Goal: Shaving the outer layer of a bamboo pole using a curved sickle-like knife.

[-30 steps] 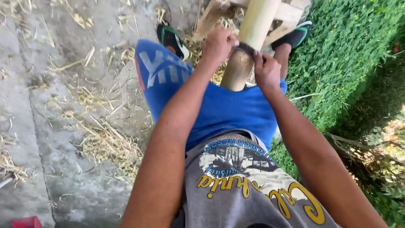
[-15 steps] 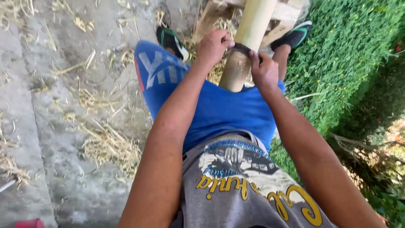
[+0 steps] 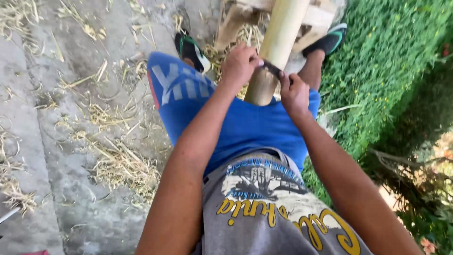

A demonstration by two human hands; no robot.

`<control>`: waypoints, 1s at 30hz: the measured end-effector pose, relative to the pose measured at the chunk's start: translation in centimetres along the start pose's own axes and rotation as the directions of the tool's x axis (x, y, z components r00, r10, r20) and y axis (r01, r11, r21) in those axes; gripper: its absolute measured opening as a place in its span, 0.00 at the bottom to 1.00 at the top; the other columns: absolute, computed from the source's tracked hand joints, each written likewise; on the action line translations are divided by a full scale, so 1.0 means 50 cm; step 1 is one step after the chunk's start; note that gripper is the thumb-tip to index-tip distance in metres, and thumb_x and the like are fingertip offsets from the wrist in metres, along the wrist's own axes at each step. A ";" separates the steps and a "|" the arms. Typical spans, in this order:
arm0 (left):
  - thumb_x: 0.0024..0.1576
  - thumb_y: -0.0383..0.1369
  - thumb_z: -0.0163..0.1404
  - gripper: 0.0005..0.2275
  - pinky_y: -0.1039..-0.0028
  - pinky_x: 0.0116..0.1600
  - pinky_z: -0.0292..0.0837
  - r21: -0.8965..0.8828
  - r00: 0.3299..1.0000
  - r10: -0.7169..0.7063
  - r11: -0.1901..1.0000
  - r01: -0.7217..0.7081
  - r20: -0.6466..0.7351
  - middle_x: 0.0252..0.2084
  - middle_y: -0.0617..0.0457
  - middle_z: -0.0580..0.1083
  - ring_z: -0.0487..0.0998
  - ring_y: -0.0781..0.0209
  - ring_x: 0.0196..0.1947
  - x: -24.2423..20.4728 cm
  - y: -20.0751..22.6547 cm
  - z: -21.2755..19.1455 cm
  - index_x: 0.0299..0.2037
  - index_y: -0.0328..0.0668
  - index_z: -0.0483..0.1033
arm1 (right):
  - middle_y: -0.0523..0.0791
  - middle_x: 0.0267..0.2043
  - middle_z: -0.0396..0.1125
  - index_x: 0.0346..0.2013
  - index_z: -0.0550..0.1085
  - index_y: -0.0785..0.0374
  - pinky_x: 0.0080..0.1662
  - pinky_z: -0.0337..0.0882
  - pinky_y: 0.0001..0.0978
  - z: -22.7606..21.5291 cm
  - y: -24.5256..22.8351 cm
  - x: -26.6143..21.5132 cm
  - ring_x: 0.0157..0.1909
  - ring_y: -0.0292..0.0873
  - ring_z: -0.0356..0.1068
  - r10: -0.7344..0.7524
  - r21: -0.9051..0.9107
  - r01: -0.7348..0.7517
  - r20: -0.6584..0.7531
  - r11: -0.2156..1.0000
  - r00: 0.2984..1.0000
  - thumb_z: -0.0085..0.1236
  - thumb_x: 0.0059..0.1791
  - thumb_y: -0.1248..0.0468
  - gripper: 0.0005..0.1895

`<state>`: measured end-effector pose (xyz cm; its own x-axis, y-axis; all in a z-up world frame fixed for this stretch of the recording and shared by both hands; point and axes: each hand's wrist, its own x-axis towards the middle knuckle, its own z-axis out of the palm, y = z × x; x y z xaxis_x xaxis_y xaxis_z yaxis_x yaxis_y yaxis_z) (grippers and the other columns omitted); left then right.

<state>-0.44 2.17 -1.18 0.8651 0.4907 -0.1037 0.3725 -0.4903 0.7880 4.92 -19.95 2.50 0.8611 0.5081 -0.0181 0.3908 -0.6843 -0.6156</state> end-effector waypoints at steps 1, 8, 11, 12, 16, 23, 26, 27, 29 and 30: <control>0.53 0.41 0.64 0.10 0.56 0.42 0.72 -0.002 1.000 -0.005 1.000 0.005 0.010 0.36 0.51 0.73 0.78 0.48 0.41 0.001 0.005 -0.005 0.30 0.48 0.78 | 0.61 0.24 0.67 0.28 0.74 0.69 0.34 0.69 0.53 -0.001 -0.011 0.015 0.30 0.65 0.72 0.009 -0.002 -0.009 0.005 1.000 1.000 0.55 0.59 0.52 0.24; 0.50 0.40 0.64 0.09 0.54 0.40 0.71 -0.038 0.997 -0.056 0.998 0.054 -0.052 0.38 0.52 0.72 0.78 0.48 0.40 -0.022 0.030 -0.023 0.31 0.48 0.79 | 0.58 0.23 0.68 0.30 0.75 0.68 0.32 0.67 0.51 -0.015 -0.048 0.034 0.27 0.62 0.71 0.112 0.007 -0.114 0.091 0.994 0.989 0.55 0.58 0.51 0.23; 0.51 0.39 0.63 0.09 0.55 0.42 0.71 -0.068 0.997 -0.055 0.996 0.052 -0.044 0.38 0.52 0.72 0.78 0.48 0.41 -0.039 0.043 -0.023 0.33 0.48 0.78 | 0.57 0.23 0.68 0.32 0.75 0.67 0.33 0.68 0.51 -0.028 -0.043 0.029 0.27 0.59 0.72 0.118 0.023 -0.121 0.101 0.992 0.988 0.55 0.58 0.50 0.22; 0.52 0.38 0.63 0.08 0.55 0.43 0.72 -0.085 0.997 -0.062 0.995 0.058 -0.039 0.39 0.52 0.72 0.77 0.49 0.42 -0.048 0.047 -0.020 0.34 0.48 0.78 | 0.56 0.24 0.69 0.33 0.76 0.67 0.33 0.68 0.51 -0.034 -0.038 0.024 0.28 0.58 0.72 0.111 0.024 -0.114 0.111 0.993 0.988 0.54 0.58 0.50 0.22; 0.50 0.40 0.64 0.09 0.58 0.43 0.72 -0.002 0.977 0.064 0.998 -0.066 -0.204 0.39 0.52 0.71 0.76 0.50 0.42 -0.067 0.062 -0.041 0.33 0.50 0.79 | 0.54 0.26 0.70 0.36 0.74 0.66 0.35 0.68 0.50 -0.065 -0.051 0.022 0.30 0.57 0.73 0.157 -0.055 -0.151 0.131 0.987 0.979 0.57 0.57 0.49 0.21; 0.58 0.43 0.58 0.15 0.68 0.37 0.73 -0.554 0.906 -0.417 0.772 0.311 -0.073 0.32 0.52 0.74 0.75 0.61 0.30 -0.136 -0.032 0.069 0.40 0.38 0.72 | 0.47 0.40 0.67 0.41 0.70 0.59 0.55 0.63 0.46 -0.077 -0.007 -0.025 0.47 0.51 0.68 -0.340 -0.360 0.424 0.274 0.831 0.900 0.63 0.39 0.65 0.17; 0.62 0.44 0.52 0.14 0.73 0.28 0.70 -0.647 0.826 -0.510 0.550 0.529 0.241 0.25 0.55 0.73 0.74 0.66 0.22 -0.136 -0.058 0.108 0.35 0.40 0.71 | 0.45 0.40 0.66 0.39 0.71 0.57 0.57 0.60 0.43 -0.079 -0.002 -0.024 0.48 0.49 0.67 -0.383 -0.474 0.513 0.349 0.715 0.855 0.62 0.40 0.64 0.15; 0.64 0.43 0.48 0.14 0.74 0.24 0.69 -0.671 0.828 -0.463 0.507 0.540 0.317 0.24 0.56 0.72 0.73 0.67 0.19 -0.134 -0.069 0.121 0.34 0.41 0.71 | 0.44 0.39 0.66 0.38 0.72 0.55 0.57 0.60 0.43 -0.081 -0.003 -0.021 0.48 0.48 0.67 -0.400 -0.536 0.548 0.375 0.642 0.836 0.62 0.40 0.63 0.13; 0.65 0.42 0.47 0.14 0.75 0.23 0.68 -0.700 0.846 -0.438 0.501 0.509 0.303 0.23 0.57 0.71 0.72 0.68 0.19 -0.131 -0.062 0.128 0.34 0.40 0.71 | 0.44 0.40 0.66 0.37 0.73 0.53 0.58 0.59 0.42 -0.076 0.008 -0.011 0.49 0.48 0.67 -0.404 -0.550 0.549 0.372 0.629 0.836 0.61 0.43 0.63 0.09; 0.66 0.40 0.46 0.13 0.76 0.23 0.67 -0.726 0.864 -0.413 0.494 0.478 0.288 0.23 0.57 0.71 0.71 0.69 0.18 -0.126 -0.058 0.132 0.34 0.40 0.71 | 0.44 0.40 0.65 0.35 0.74 0.52 0.58 0.58 0.42 -0.074 0.014 -0.004 0.49 0.48 0.66 -0.408 -0.564 0.549 0.367 0.617 0.836 0.60 0.45 0.63 0.05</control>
<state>-4.78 -4.26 -6.79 0.6900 0.4191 -0.5901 0.3540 0.5157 0.7802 6.22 -22.48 4.97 0.4410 0.8959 -0.0536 0.8971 -0.4384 0.0548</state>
